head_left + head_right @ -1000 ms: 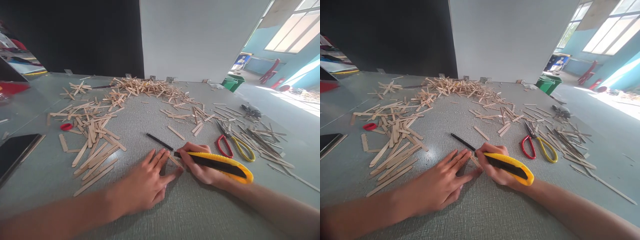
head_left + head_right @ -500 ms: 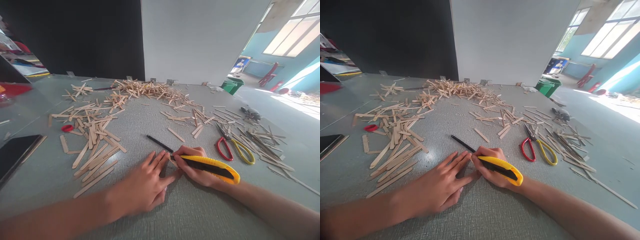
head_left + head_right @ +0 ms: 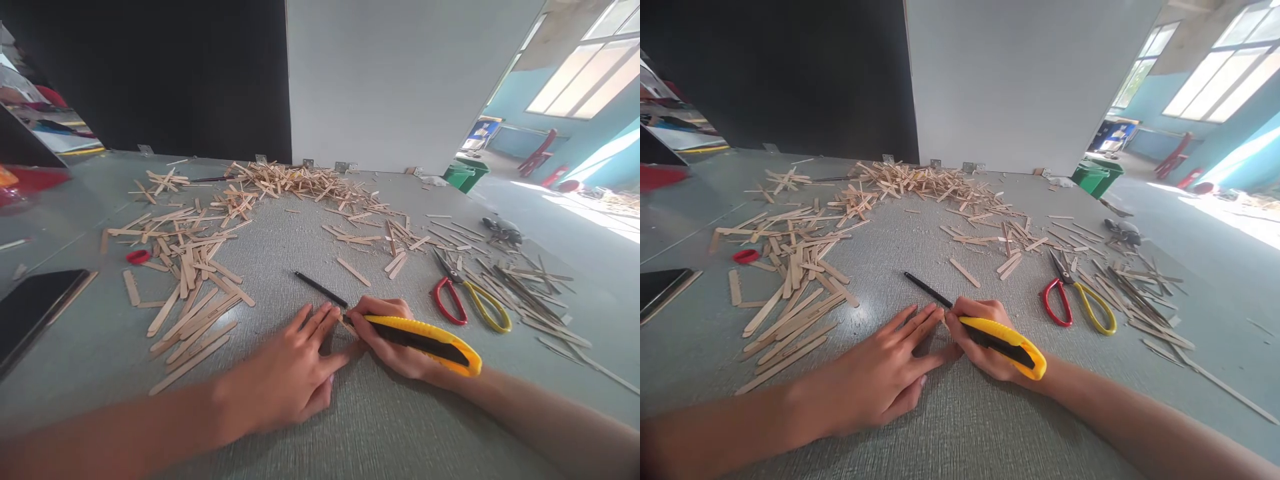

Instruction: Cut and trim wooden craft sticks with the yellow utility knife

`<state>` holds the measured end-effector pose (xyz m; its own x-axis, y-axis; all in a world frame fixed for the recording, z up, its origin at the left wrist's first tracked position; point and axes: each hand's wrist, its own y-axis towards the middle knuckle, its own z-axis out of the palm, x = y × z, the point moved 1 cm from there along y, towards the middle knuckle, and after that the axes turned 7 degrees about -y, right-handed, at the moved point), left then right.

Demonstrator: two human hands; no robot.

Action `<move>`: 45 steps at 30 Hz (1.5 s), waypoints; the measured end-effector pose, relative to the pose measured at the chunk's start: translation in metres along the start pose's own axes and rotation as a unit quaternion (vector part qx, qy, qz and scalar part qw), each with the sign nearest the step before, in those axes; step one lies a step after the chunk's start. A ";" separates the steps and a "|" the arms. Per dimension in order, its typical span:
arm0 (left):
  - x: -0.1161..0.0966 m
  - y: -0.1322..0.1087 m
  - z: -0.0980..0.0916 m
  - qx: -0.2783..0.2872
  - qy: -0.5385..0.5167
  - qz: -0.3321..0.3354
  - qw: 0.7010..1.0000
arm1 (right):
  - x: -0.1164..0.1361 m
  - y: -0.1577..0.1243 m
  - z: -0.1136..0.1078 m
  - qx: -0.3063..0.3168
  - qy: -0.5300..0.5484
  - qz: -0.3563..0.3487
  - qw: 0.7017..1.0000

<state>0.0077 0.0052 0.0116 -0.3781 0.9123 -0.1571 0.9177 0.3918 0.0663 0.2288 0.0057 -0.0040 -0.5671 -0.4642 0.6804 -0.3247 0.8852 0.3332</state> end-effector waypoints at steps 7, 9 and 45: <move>0.001 0.000 -0.001 0.003 -0.001 0.000 1.000 | 0.001 -0.002 0.000 -0.003 0.004 -0.007 1.000; 0.001 0.000 0.000 0.003 0.003 0.001 1.000 | 0.001 -0.003 0.000 -0.004 0.001 -0.006 1.000; 0.002 0.000 -0.003 0.005 0.046 0.017 0.999 | 0.000 0.001 -0.002 -0.006 -0.017 0.021 1.000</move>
<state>0.0065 0.0071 0.0138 -0.3554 0.9326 -0.0633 0.9314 0.3591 0.0603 0.2300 0.0062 -0.0023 -0.6052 -0.4276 0.6715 -0.2918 0.9040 0.3126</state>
